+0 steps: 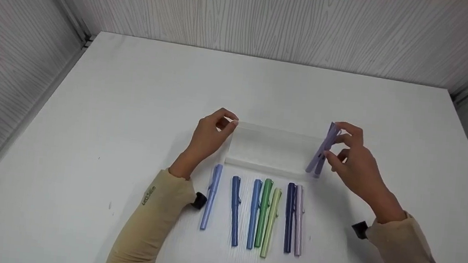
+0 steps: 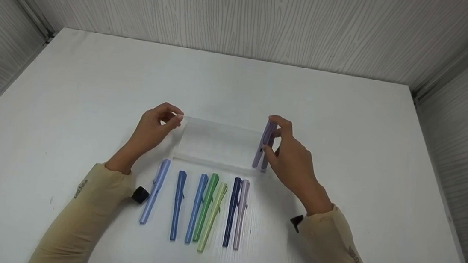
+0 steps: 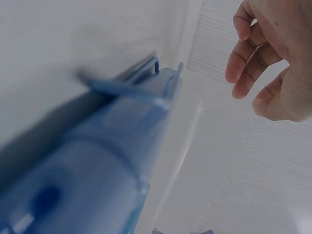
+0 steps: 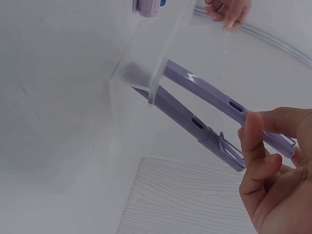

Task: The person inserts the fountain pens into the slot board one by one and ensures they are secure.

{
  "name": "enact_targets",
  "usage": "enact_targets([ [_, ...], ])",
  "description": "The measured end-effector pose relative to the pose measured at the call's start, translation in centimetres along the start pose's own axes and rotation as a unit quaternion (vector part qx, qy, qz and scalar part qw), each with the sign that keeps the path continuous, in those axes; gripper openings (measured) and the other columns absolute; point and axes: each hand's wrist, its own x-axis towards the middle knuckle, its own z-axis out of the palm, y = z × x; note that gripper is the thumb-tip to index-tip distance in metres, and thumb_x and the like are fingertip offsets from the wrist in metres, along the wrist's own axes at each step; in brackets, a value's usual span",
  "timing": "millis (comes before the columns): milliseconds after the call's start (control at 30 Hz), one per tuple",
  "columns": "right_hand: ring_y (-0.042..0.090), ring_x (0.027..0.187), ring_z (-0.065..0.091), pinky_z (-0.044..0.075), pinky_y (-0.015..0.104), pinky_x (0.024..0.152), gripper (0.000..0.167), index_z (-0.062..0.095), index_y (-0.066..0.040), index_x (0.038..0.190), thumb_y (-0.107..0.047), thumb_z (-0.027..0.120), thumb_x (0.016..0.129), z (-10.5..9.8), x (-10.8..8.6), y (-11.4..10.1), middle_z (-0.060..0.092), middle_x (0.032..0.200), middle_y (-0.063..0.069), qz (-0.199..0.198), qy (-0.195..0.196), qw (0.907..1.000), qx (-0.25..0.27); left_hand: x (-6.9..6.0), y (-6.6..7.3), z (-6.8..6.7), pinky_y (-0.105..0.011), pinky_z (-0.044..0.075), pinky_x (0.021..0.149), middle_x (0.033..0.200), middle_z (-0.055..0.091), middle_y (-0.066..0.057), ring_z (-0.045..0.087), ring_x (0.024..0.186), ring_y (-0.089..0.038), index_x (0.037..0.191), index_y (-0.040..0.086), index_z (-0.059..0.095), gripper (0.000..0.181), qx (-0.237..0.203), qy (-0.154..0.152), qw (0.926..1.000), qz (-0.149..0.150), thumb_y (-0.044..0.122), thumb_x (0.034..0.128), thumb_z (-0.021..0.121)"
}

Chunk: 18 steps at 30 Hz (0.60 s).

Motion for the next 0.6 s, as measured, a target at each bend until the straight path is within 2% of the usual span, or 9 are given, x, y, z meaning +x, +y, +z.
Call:
enact_targets([
  [133,0.018,0.064,0.06,0.044,0.022,0.057,0.068,0.018,-0.017,0.142,-0.003,0.062,0.092,0.3,0.0,0.2,0.061,0.115,0.019,0.002,-0.008,1.0,-0.003,0.1,0.1,0.0,-0.027,0.043,0.072,0.087,0.069,-0.007,0.057,0.078,-0.018,0.107,0.012,0.066,0.017,0.01,-0.002,0.9999,-0.007,0.023,0.0962,0.059],
  [300,0.019,0.064,0.061,0.043,0.023,0.056,0.069,0.019,-0.016,0.143,-0.003,0.062,0.091,0.7,-0.1,0.6,0.061,0.113,0.019,-0.014,-0.008,0.9998,-0.008,0.0,0.0,0.0,-0.027,0.043,0.072,0.087,0.068,-0.007,0.057,0.079,-0.017,0.106,0.013,0.066,0.016,0.009,-0.004,0.9999,-0.012,0.023,0.0963,0.059],
  [600,0.019,0.067,0.063,0.045,0.024,0.058,0.067,0.019,-0.015,0.142,-0.005,0.061,0.092,1.1,-0.1,0.7,0.062,0.112,0.018,-0.012,-0.021,0.9996,-0.017,0.0,-0.1,0.0,-0.028,0.044,0.073,0.085,0.069,-0.007,0.059,0.078,-0.018,0.104,0.012,0.066,0.015,-0.003,0.002,1.0,0.006,0.022,0.0961,0.059],
])
